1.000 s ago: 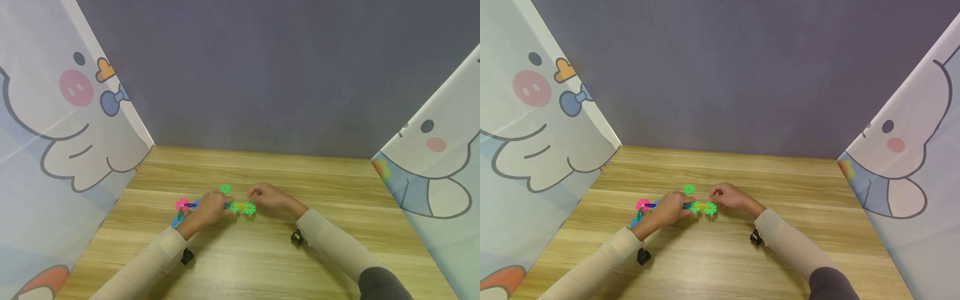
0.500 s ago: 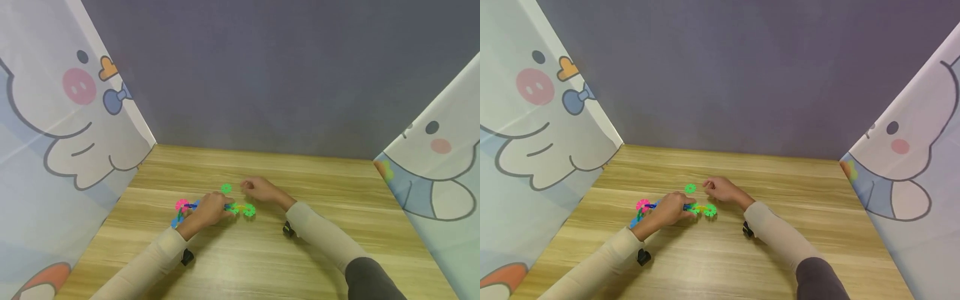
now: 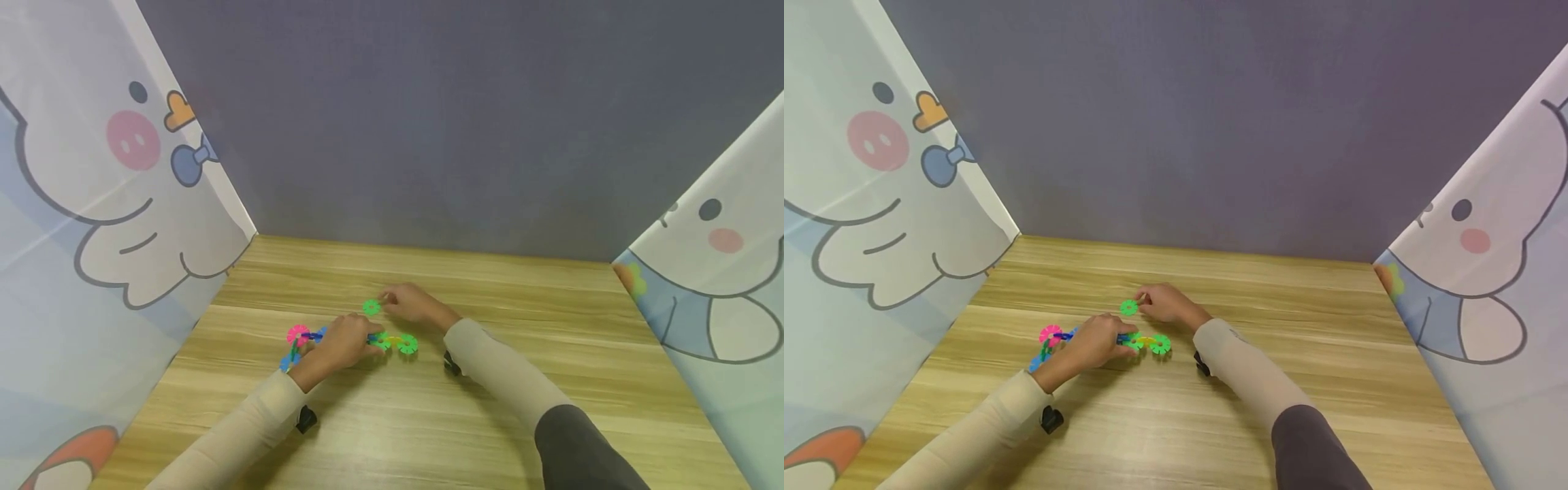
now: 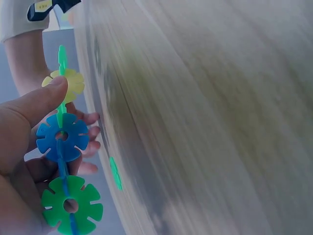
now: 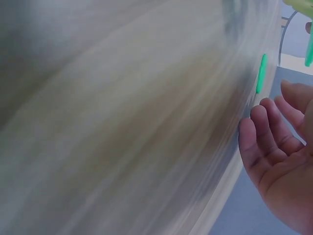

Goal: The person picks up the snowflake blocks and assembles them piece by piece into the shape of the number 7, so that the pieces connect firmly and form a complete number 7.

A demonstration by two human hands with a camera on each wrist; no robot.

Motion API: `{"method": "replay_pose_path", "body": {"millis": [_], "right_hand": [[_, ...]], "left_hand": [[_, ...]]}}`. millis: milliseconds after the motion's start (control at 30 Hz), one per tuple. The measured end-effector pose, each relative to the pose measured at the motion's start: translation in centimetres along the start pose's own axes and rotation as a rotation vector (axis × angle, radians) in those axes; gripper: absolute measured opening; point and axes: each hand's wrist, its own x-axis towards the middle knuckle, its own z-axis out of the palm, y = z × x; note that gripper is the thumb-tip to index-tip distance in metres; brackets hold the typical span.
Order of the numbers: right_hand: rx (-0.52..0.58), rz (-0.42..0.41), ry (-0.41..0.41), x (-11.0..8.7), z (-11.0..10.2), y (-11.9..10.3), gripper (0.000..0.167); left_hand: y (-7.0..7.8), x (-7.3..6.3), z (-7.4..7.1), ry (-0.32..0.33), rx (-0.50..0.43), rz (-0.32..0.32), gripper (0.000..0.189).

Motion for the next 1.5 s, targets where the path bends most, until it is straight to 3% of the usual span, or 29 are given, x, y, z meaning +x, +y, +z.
{"method": "replay_pose_path", "body": {"millis": [300,600,800,1167,1500], "right_hand": [[-0.056,0.028,-0.087,1.4,0.5,-0.9,0.046],[-0.176,0.053,-0.061,2.0,1.4,-1.1,0.043],[-0.199,0.072,-0.057,2.3,1.7,-0.9,0.042],[-0.072,0.135,-0.069,2.0,1.4,-1.1,0.04],[0.012,0.133,-0.007,1.3,1.1,-0.4,0.016]], "left_hand": [[0.2,0.1,0.0,-0.028,-0.001,-0.02,0.04],[0.2,0.0,-0.3,-0.037,0.029,-0.015,0.04],[0.0,0.1,-0.2,-0.029,0.03,-0.004,0.037],[-0.2,0.1,0.0,-0.027,0.028,-0.016,0.036],[-0.3,0.1,-0.3,-0.027,-0.012,-0.025,0.029]]}}
